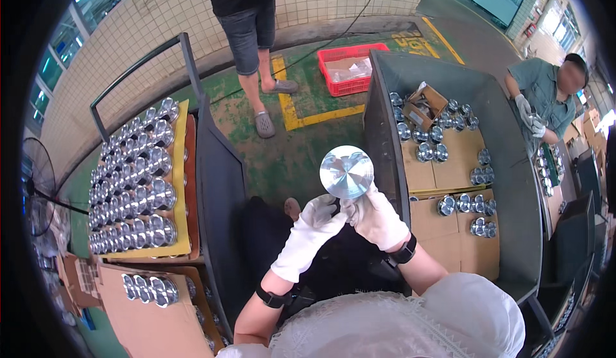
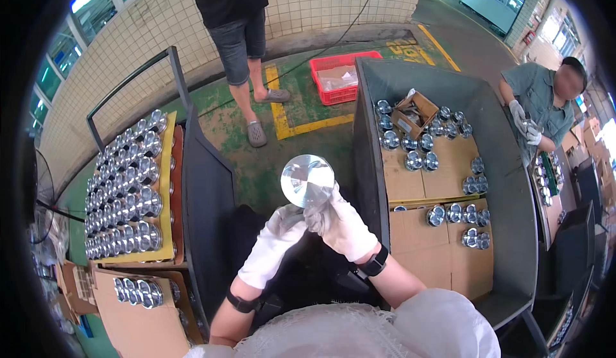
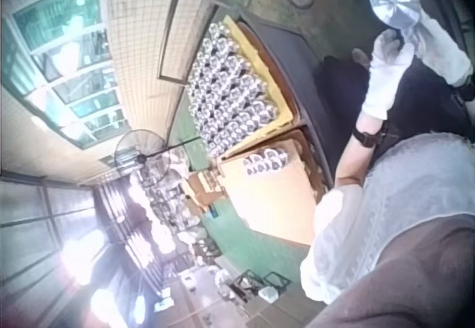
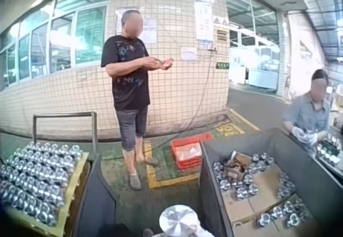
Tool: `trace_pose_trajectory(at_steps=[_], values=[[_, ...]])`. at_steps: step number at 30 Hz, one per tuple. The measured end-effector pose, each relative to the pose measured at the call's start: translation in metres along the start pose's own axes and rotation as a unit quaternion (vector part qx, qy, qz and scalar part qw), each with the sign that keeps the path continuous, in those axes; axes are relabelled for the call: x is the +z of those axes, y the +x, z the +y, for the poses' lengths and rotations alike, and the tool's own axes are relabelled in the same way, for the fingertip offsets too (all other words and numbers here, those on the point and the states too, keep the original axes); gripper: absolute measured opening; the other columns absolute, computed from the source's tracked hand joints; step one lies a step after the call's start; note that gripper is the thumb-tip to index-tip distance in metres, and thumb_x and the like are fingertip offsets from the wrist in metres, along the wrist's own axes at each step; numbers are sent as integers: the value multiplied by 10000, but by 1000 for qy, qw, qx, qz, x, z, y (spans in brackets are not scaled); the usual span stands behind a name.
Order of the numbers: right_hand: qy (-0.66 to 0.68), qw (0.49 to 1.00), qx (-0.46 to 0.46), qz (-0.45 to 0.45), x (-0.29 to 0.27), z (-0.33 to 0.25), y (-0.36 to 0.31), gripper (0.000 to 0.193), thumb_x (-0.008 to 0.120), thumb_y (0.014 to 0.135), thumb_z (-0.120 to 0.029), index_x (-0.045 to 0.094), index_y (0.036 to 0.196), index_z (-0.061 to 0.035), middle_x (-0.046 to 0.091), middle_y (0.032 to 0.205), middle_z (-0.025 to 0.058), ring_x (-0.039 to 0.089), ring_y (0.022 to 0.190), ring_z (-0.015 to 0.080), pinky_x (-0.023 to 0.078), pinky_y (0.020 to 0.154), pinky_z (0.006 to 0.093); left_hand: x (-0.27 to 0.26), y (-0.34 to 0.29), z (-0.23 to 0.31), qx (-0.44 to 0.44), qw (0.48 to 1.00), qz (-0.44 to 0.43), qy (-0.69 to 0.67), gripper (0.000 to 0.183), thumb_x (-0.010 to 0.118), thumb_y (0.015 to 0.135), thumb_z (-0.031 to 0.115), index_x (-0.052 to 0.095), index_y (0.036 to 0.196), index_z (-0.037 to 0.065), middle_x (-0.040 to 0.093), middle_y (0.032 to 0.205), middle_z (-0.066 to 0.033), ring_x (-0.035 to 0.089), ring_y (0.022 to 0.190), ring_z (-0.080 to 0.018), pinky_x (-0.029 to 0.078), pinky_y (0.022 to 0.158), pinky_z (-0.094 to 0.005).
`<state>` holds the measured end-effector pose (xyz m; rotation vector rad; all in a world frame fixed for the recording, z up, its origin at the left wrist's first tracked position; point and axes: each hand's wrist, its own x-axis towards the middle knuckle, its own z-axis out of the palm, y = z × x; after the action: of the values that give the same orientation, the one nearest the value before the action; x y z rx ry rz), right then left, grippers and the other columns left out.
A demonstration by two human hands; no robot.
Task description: Inspecting and organizing metal pistons in a factory setting.
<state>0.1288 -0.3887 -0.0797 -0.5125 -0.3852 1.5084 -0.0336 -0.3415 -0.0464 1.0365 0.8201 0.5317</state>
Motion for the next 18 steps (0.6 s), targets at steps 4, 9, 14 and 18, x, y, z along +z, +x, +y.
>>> trace_pose_trajectory(at_steps=[4,9,14,18], values=[[6,999,19,34,3,9,-4,519,520,959,-497,475,1315,-122,618,1075,23,585,870,135,479,731,292,1,6,-14,19,997,-10,-77,393,666,918,145,510,1261,35,615,1177,-51,575,1098,-118,439,966,-264],[4,1000,29,-6,0,15,-4,490,548,956,-456,446,1311,-134,596,1085,29,578,855,131,496,733,286,-1,19,-39,35,972,1,-234,285,629,948,210,588,1178,47,635,1113,-11,582,1042,-86,438,922,-229],[-8,1000,27,9,11,19,-2,495,500,974,-470,458,1316,-115,605,1111,32,587,893,133,492,736,288,-2,21,-38,20,946,23,-322,238,630,944,181,615,1143,52,646,1057,-9,591,1013,-97,446,904,-240],[21,999,44,0,5,22,1,475,527,970,-437,452,1297,-101,607,1089,53,606,893,154,508,741,293,-8,24,-42,24,944,18,-328,252,632,940,170,616,1162,53,649,1081,-19,600,997,-106,451,900,-244]])
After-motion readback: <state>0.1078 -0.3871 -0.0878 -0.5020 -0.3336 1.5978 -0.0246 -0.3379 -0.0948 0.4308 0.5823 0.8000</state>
